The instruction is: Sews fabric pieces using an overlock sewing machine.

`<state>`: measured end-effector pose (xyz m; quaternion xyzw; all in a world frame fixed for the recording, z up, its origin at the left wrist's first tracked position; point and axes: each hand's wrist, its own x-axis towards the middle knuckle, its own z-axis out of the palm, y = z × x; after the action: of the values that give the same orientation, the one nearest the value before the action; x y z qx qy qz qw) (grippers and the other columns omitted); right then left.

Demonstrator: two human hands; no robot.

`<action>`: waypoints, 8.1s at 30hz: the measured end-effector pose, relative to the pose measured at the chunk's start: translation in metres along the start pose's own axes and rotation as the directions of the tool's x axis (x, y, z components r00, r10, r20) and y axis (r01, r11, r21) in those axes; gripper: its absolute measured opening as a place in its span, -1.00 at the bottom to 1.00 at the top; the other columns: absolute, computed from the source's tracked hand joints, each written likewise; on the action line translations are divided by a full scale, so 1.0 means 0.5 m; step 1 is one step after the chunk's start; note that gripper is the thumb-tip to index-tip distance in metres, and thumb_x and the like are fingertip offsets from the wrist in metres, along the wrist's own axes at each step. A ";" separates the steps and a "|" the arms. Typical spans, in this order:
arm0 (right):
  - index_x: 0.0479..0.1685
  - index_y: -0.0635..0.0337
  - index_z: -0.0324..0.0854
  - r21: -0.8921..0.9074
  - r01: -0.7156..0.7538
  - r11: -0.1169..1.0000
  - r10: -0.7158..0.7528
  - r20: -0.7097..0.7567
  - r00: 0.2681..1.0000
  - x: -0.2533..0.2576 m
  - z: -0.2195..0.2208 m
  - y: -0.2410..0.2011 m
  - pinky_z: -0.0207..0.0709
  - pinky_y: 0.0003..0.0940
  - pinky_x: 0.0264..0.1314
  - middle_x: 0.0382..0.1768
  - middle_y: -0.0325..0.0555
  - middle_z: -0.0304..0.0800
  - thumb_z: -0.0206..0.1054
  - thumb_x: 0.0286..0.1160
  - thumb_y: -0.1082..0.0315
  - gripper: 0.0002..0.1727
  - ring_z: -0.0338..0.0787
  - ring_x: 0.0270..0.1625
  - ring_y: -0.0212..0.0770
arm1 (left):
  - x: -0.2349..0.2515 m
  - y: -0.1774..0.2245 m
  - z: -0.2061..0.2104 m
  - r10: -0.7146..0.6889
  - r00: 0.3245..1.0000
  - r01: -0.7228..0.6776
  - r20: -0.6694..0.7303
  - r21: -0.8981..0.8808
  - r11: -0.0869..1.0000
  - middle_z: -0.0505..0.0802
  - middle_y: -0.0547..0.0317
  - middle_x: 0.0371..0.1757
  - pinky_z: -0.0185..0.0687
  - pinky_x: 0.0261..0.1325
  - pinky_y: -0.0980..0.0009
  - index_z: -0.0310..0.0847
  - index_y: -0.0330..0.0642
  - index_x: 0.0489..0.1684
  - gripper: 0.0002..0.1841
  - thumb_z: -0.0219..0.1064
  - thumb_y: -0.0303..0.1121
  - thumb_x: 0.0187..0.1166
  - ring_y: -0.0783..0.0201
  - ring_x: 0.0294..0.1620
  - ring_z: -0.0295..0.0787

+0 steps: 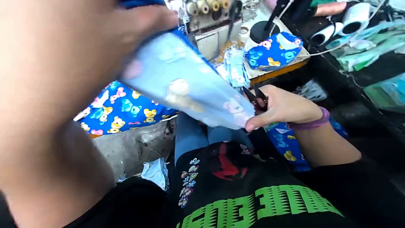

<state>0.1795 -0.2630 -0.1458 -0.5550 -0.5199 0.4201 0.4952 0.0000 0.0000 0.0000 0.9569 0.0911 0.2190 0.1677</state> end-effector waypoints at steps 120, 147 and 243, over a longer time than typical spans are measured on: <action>0.02 0.14 0.65 0.068 -0.053 0.996 0.079 -0.469 0.880 0.368 -0.006 0.134 0.36 -0.75 -0.72 -0.56 -0.45 0.68 0.46 0.50 0.35 -0.80 0.45 -0.74 -0.65 | 0.069 -0.231 0.322 -0.254 0.966 0.254 0.037 -0.281 0.925 0.86 0.20 -0.30 0.60 -0.06 0.42 0.86 -0.19 -0.22 -0.79 0.32 -0.32 0.69 0.42 -0.21 0.76; 0.43 0.12 0.52 0.235 0.041 0.971 0.080 -0.486 0.870 0.384 0.011 0.146 0.42 -0.69 -0.75 -0.69 -0.37 0.55 0.24 0.67 0.38 -0.62 0.46 -0.80 -0.56 | 0.060 -0.224 0.357 -0.154 0.973 0.150 -0.172 -0.034 0.988 0.91 0.01 -0.31 0.62 0.05 0.04 0.88 -0.25 -0.26 -0.83 0.37 -0.39 0.58 0.05 -0.18 0.85; 0.27 0.42 0.70 -0.522 0.306 0.796 -0.566 -0.461 0.684 0.407 0.052 0.119 0.44 -0.64 -0.38 0.20 0.19 0.71 0.57 0.40 0.32 -0.51 0.57 -0.34 -0.43 | 0.004 -0.279 0.259 -0.045 0.990 0.018 -0.135 -0.198 0.980 0.80 0.03 -0.12 0.51 0.26 0.19 0.88 -0.23 -0.20 -0.88 0.41 -0.42 0.56 0.18 0.06 0.69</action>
<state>0.1852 -0.0562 -0.1987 -0.6036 -0.5314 -0.0267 0.5938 0.0459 0.0936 -0.1595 0.9164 0.0957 0.2905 0.2582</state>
